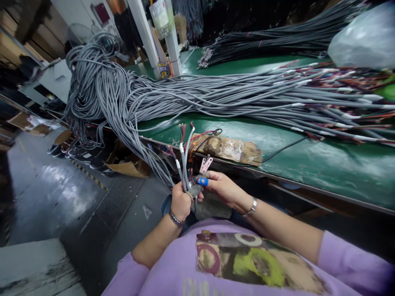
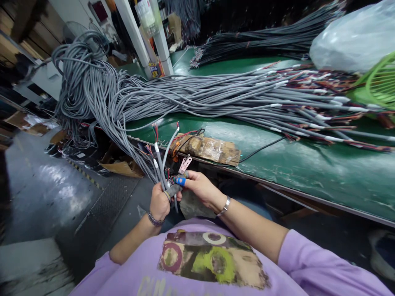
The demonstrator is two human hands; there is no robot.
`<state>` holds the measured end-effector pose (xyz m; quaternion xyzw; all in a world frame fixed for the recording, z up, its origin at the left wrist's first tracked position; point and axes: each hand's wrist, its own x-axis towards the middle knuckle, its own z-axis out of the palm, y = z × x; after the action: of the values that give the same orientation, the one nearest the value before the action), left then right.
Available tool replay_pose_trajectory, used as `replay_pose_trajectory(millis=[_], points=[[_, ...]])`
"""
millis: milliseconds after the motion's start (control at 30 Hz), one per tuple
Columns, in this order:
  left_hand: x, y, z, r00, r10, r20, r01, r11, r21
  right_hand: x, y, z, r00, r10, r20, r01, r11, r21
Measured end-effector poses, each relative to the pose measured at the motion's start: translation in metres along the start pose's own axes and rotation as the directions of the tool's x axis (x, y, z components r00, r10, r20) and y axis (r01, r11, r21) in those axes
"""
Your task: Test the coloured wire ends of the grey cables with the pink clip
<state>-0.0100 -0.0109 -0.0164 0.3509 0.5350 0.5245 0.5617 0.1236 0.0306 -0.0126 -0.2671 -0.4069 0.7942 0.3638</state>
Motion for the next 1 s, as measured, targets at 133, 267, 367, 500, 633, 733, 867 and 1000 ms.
replay_pose_trajectory(millis=[133,267,367,500,633,733,867,1000], points=[[0.0,0.0,0.0,1.0,0.01,-0.006,-0.01,1.0,-0.013,-0.004,-0.002,0.003,0.998,-0.016,-0.055,0.015,1.0,-0.021],[-0.001,0.003,0.002,0.998,0.013,-0.068,-0.015,0.999,-0.031,-0.007,-0.002,0.002,0.998,-0.012,-0.064,0.012,1.0,0.0],[-0.002,0.006,0.003,0.996,0.005,-0.091,-0.01,0.998,-0.06,-0.008,0.003,-0.006,0.995,0.001,-0.101,0.001,1.0,0.016],[-0.001,0.01,0.003,0.999,-0.002,-0.054,-0.003,0.997,-0.081,-0.004,0.005,-0.023,0.983,0.069,-0.17,-0.039,0.983,0.178],[0.002,0.014,0.005,1.0,-0.01,-0.011,0.009,0.996,-0.093,0.008,-0.004,-0.034,0.979,0.13,-0.155,-0.069,0.935,0.347],[0.006,0.016,0.009,1.0,-0.026,-0.001,0.026,0.996,-0.09,0.017,-0.012,-0.03,0.985,0.095,-0.143,-0.045,0.947,0.317],[0.009,0.017,0.012,0.999,-0.044,0.006,0.044,0.996,-0.078,0.024,-0.014,-0.018,0.984,0.026,-0.178,0.028,0.955,0.296],[0.01,0.015,0.013,0.999,-0.043,0.003,0.043,0.996,-0.073,0.027,-0.012,-0.013,0.966,-0.005,-0.259,0.095,0.937,0.337]])
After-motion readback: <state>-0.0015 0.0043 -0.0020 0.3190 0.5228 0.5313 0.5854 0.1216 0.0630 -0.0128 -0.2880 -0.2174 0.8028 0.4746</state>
